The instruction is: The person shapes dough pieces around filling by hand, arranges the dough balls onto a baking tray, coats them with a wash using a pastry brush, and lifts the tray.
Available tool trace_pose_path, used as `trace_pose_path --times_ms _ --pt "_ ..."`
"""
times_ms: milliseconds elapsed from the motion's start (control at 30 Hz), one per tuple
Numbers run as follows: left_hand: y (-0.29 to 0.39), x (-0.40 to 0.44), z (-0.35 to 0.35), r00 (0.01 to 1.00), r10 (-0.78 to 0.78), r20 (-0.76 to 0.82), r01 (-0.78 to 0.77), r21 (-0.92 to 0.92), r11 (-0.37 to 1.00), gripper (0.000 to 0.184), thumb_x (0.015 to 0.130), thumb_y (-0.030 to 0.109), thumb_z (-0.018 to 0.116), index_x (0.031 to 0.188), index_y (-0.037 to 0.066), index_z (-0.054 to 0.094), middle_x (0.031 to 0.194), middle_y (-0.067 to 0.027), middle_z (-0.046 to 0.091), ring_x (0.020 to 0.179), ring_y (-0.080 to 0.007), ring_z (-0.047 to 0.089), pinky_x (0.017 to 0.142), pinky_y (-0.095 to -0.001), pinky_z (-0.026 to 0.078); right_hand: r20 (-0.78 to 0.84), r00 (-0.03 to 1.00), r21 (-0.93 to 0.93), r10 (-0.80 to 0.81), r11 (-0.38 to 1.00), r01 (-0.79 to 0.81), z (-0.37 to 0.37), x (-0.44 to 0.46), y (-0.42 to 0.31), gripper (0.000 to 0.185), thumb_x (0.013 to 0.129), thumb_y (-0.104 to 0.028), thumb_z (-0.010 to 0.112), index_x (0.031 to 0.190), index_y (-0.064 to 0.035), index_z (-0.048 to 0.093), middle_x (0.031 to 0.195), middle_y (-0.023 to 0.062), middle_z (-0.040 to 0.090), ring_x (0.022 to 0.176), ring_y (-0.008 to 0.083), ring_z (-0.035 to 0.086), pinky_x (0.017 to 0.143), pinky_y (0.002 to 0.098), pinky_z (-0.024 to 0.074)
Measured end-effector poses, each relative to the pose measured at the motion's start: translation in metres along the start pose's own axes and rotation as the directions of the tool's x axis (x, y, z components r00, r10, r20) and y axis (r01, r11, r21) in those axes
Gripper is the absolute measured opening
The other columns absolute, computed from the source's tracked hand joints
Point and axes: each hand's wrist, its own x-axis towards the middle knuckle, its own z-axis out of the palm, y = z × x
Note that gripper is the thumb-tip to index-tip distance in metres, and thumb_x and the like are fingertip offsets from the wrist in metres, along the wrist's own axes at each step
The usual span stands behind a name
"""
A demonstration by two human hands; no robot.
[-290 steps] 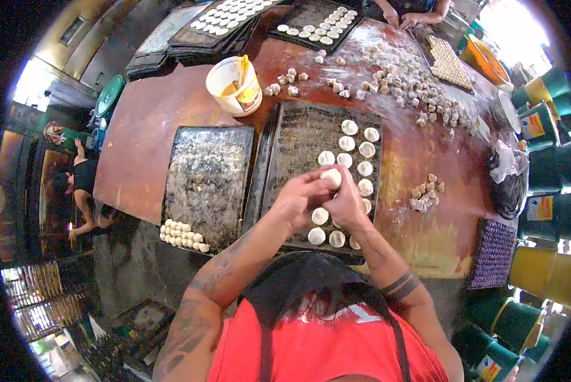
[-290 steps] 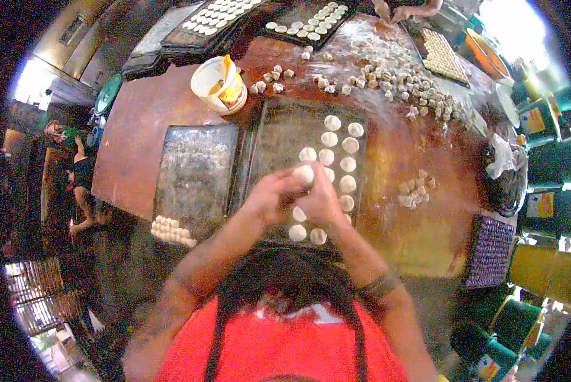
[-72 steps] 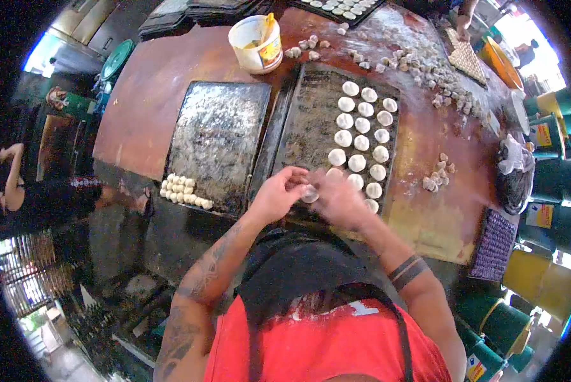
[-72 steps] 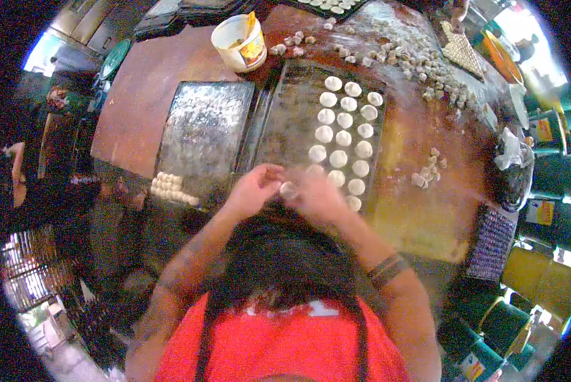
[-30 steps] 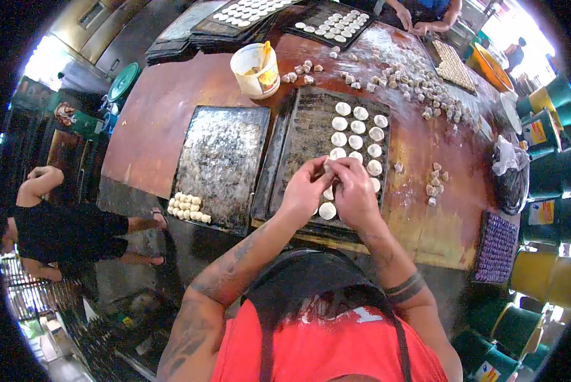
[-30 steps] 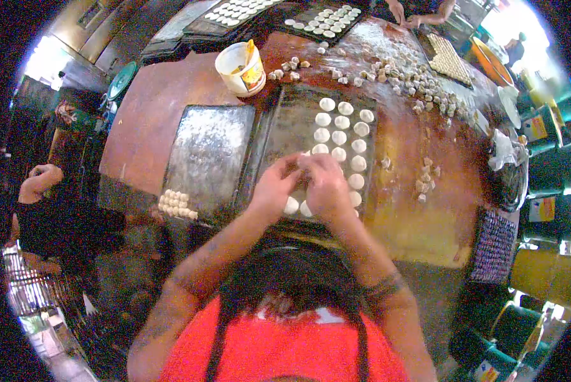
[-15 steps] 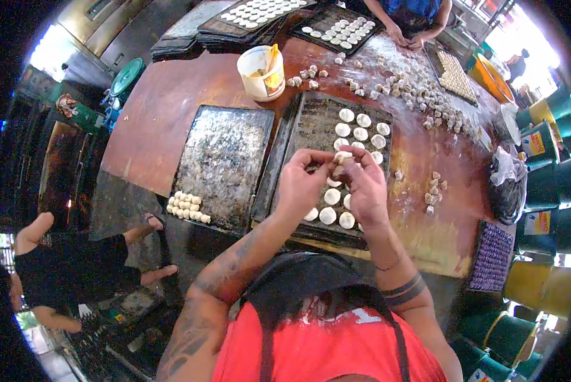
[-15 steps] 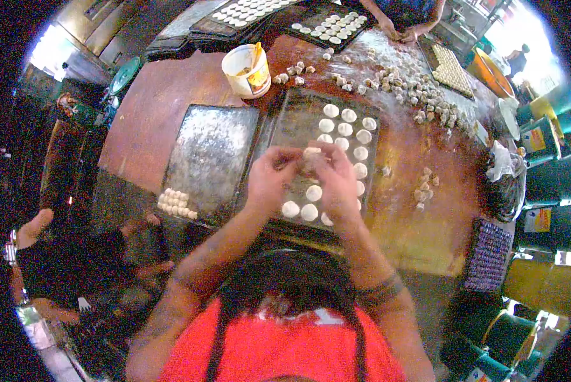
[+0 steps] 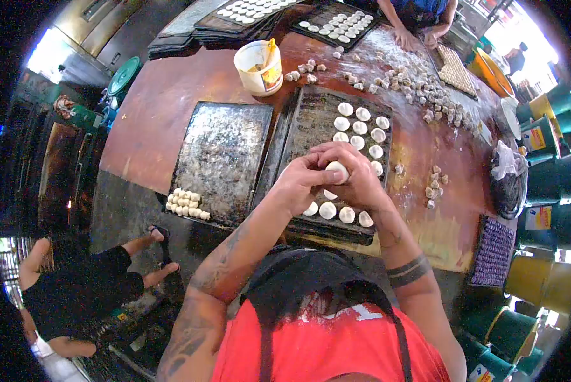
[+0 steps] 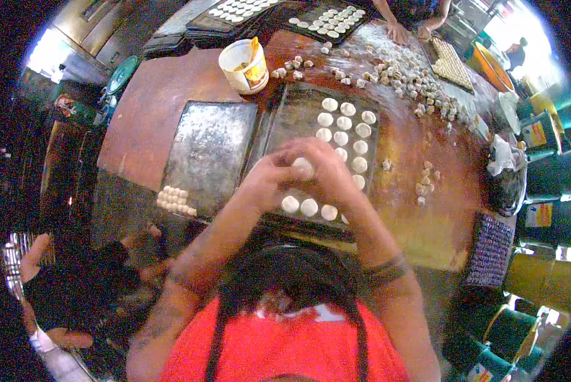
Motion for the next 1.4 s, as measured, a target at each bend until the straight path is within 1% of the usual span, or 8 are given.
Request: trace_pose_path --times_ms 300,367,467,700,967,1167,1267,1400 --pt "-0.009 -0.016 -0.019 0.933 0.055 -0.355 -0.081 -0.057 0.995 0.025 0.090 0.011 0.071 0.112 0.000 0.063 0.098 -0.0071 0.069 0.080 -0.0145 0.066 0.074 -0.0274 0.053 -0.084 0.903 0.215 0.421 0.893 -0.396 0.063 -0.037 0.030 0.055 0.076 -0.004 0.079 0.124 -0.0022 0.052 0.107 0.0080 0.060 0.098 0.0172 0.061 0.086 0.0313 0.0503" --pt "-0.009 -0.026 -0.029 0.804 0.389 -0.450 -0.046 0.605 0.795 0.022 0.091 0.008 0.069 0.110 -0.002 0.065 0.099 -0.0076 0.070 0.084 -0.0134 0.066 0.077 -0.0276 0.053 -0.059 0.804 0.552 0.592 0.690 -0.468 0.076 -0.040 0.033 0.044 0.083 -0.003 0.074 0.123 0.0006 0.057 0.105 0.0068 0.064 0.098 0.0128 0.061 0.083 0.0292 0.0524" --pt "-0.038 -0.040 -0.068 0.902 0.265 -0.342 0.059 0.704 0.708 0.041 0.088 0.006 0.071 0.126 -0.002 0.059 0.113 -0.0112 0.068 0.100 -0.0165 0.064 0.089 -0.0313 0.051 0.122 0.702 0.411 0.701 0.608 -0.679 0.084 -0.040 0.036 0.027 0.087 -0.001 0.068 0.113 0.0020 0.063 0.098 0.0075 0.069 0.091 0.0118 0.064 0.078 0.0271 0.0536" --pt "-0.027 -0.068 -0.126 0.755 0.465 -0.462 -0.076 0.643 0.762 0.053 0.086 0.003 0.069 0.134 0.000 0.048 0.130 -0.0129 0.056 0.120 -0.0208 0.053 0.101 -0.0331 0.043 0.261 0.879 -0.466 0.399 0.849 -0.248 0.125 -0.044 0.042 0.020 0.082 -0.014 0.070 0.099 -0.0038 0.070 0.111 0.0141 0.067 0.108 0.0304 0.061 0.093 0.0407 0.0474" --pt "-0.035 -0.105 -0.159 0.822 0.464 -0.330 0.267 0.943 0.199 0.018 0.084 0.011 0.066 0.101 0.004 0.067 0.080 -0.0107 0.068 0.081 -0.0275 0.066 0.078 -0.0366 0.053 0.531 0.846 -0.269 0.048 0.956 0.115 0.118 -0.067 0.046 0.051 0.088 -0.031 0.063 0.130 -0.0025 0.053 0.139 0.0180 0.053 0.135 0.0356 0.044 0.114 0.0498 0.0311" --pt "0.000 -0.174 -0.226 0.787 0.600 -0.141 0.507 0.702 -0.500 0.014 0.073 0.007 0.068 0.087 0.008 0.068 0.089 -0.0099 0.064 0.089 -0.0357 0.061 0.078 -0.0467 0.051 -0.507 0.725 -0.334 0.466 0.670 -0.664 -0.052 -0.113 0.194 0.037 0.076 -0.004 0.062 0.113 -0.0055 0.065 0.098 0.0173 0.067 0.093 0.0370 0.064 0.085 0.0451 0.0501" --pt "0.004 -0.180 -0.258 0.839 0.540 -0.068 0.371 0.797 -0.477 0.014 0.073 0.007 0.068 0.087 0.008 0.069 0.090 -0.0112 0.065 0.088 -0.0353 0.061 0.078 -0.0469 0.051 -0.526 0.704 -0.425 0.478 0.569 -0.704 -0.080 -0.144 0.222 0.032 0.080 -0.006 0.062 0.112 -0.0016 0.065 0.113 0.0172 0.065 0.103 0.0336 0.061 0.091 0.0419 0.0482" --pt "0.005 -0.134 -0.219 0.701 0.642 -0.312 0.341 0.936 0.083 0.015 0.081 0.006 0.067 0.096 0.006 0.070 0.092 -0.0100 0.069 0.087 -0.0266 0.065 0.079 -0.0366 0.052 -0.237 0.898 -0.613 0.371 0.660 -0.434 -0.069 -0.163 0.227 0.033 0.081 -0.008 0.065 0.112 0.0004 0.066 0.126 0.0177 0.061 0.115 0.0344 0.056 0.102 0.0414 0.0429"
